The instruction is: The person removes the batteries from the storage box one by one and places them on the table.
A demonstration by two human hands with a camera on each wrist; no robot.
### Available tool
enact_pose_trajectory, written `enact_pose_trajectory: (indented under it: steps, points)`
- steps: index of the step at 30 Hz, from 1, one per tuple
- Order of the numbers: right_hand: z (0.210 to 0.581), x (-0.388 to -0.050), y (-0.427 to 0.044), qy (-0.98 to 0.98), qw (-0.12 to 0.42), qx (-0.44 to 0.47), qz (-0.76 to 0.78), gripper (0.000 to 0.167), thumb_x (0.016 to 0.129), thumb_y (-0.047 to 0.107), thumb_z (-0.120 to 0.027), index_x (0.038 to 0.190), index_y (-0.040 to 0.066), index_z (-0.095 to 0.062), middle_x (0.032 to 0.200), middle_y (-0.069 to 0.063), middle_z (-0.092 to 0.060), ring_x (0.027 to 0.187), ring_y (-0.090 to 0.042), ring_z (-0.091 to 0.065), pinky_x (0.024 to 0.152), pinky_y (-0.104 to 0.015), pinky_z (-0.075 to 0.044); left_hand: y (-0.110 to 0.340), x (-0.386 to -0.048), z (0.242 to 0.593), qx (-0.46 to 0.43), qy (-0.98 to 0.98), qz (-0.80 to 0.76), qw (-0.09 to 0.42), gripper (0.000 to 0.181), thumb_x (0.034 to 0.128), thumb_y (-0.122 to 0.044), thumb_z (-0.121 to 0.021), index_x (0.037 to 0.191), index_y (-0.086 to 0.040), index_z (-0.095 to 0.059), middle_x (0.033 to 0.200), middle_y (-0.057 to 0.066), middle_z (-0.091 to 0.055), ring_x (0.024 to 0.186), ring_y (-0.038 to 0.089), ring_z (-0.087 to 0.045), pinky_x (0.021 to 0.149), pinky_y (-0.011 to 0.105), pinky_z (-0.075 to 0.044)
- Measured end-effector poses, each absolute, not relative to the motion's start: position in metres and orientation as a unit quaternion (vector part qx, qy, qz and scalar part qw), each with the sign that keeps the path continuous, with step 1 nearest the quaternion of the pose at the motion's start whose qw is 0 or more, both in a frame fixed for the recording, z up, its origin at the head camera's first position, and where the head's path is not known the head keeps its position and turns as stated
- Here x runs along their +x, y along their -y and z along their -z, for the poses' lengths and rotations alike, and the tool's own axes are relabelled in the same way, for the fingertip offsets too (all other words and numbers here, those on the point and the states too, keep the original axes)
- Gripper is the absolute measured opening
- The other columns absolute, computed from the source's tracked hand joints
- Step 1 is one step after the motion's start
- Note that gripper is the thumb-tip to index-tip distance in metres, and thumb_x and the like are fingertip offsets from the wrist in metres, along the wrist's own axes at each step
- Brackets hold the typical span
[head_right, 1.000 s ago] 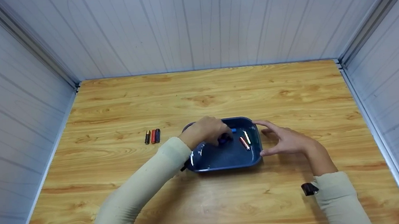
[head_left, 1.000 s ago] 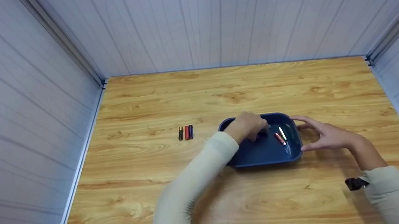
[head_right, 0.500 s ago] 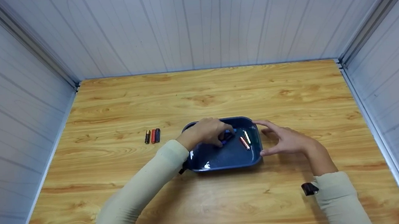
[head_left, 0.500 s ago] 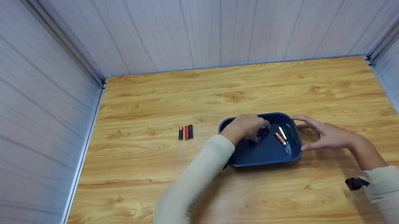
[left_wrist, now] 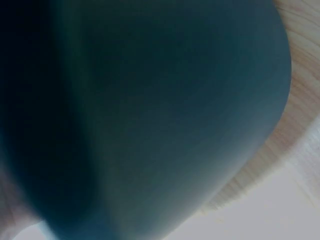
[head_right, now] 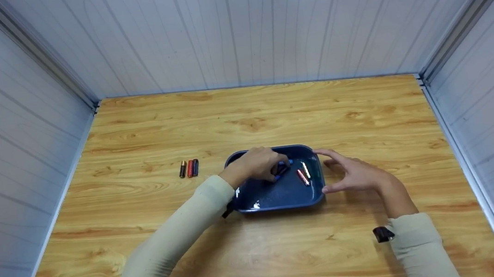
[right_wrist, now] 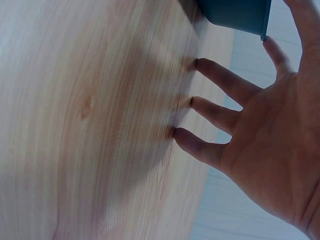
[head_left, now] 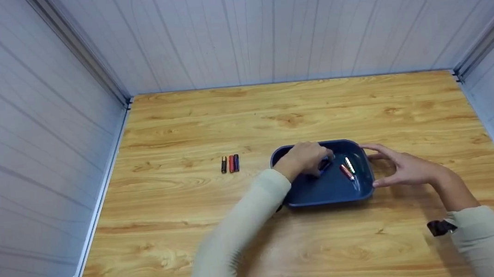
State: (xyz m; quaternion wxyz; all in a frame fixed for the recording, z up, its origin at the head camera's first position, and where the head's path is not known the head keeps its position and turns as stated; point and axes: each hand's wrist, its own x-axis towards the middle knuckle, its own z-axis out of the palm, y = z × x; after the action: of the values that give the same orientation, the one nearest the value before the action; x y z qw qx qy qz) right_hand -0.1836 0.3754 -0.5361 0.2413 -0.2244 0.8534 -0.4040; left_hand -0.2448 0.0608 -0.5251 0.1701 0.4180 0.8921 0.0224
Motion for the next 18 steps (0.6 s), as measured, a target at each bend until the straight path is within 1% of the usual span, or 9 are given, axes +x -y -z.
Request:
enact_pose_trajectory:
  steps: [5, 9, 13, 16, 18]
  points:
    - [0.535, -0.183, -0.375, -0.853, 0.244, -0.223, 0.403, 0.101, 0.098, 0.023, -0.090, 0.179, 0.026, -0.028, 0.182, -0.025, -0.036, 0.162, -0.059, -0.041, 0.120, -0.090, -0.032, -0.061, -0.247, 0.522, 0.414, -0.891, -0.019, 0.185, 0.049, 0.1018, -0.026, -0.084, 0.149, -0.028, -0.072, 0.113, -0.001, -0.082, 0.092, 0.012, -0.064, 0.096, 0.038, -0.062]
    - [0.533, -0.182, -0.375, -0.852, 0.244, -0.223, 0.405, 0.102, 0.098, 0.022, -0.090, 0.178, 0.025, -0.029, 0.179, -0.027, -0.040, 0.161, -0.058, -0.043, 0.120, -0.086, -0.037, -0.063, -0.249, 0.519, 0.403, -0.890, -0.025, 0.212, 0.051, 0.0996, -0.024, -0.085, 0.149, -0.029, -0.072, 0.117, 0.000, -0.083, 0.094, 0.013, -0.062, 0.098, 0.038, -0.062]
    - [0.532, -0.181, -0.374, -0.851, 0.244, -0.225, 0.407, 0.101, 0.098, 0.021, -0.090, 0.178, 0.023, -0.029, 0.176, -0.030, -0.044, 0.161, -0.059, -0.044, 0.119, -0.083, -0.040, -0.064, -0.251, 0.513, 0.392, -0.886, -0.027, 0.246, 0.053, 0.1002, -0.024, -0.085, 0.151, -0.029, -0.070, 0.130, 0.001, -0.080, 0.105, 0.014, -0.060, 0.108, 0.039, -0.059]
    - [0.532, -0.181, -0.374, -0.852, 0.245, -0.223, 0.405, 0.101, 0.098, 0.022, -0.090, 0.178, 0.024, -0.029, 0.176, -0.031, -0.043, 0.161, -0.060, -0.043, 0.120, -0.087, -0.037, -0.064, -0.253, 0.507, 0.385, -0.883, -0.026, 0.266, 0.054, 0.1015, -0.027, -0.085, 0.153, -0.029, -0.068, 0.139, 0.002, -0.076, 0.115, 0.017, -0.063, 0.115, 0.039, -0.057]
    - [0.532, -0.181, -0.374, -0.854, 0.245, -0.220, 0.403, 0.102, 0.098, 0.023, -0.090, 0.178, 0.025, -0.029, 0.177, -0.030, -0.043, 0.161, -0.060, -0.043, 0.120, -0.088, -0.036, -0.063, -0.254, 0.503, 0.382, -0.883, -0.027, 0.273, 0.054, 0.1013, -0.028, -0.086, 0.153, -0.029, -0.068, 0.143, 0.003, -0.074, 0.121, 0.018, -0.065, 0.116, 0.039, -0.056]
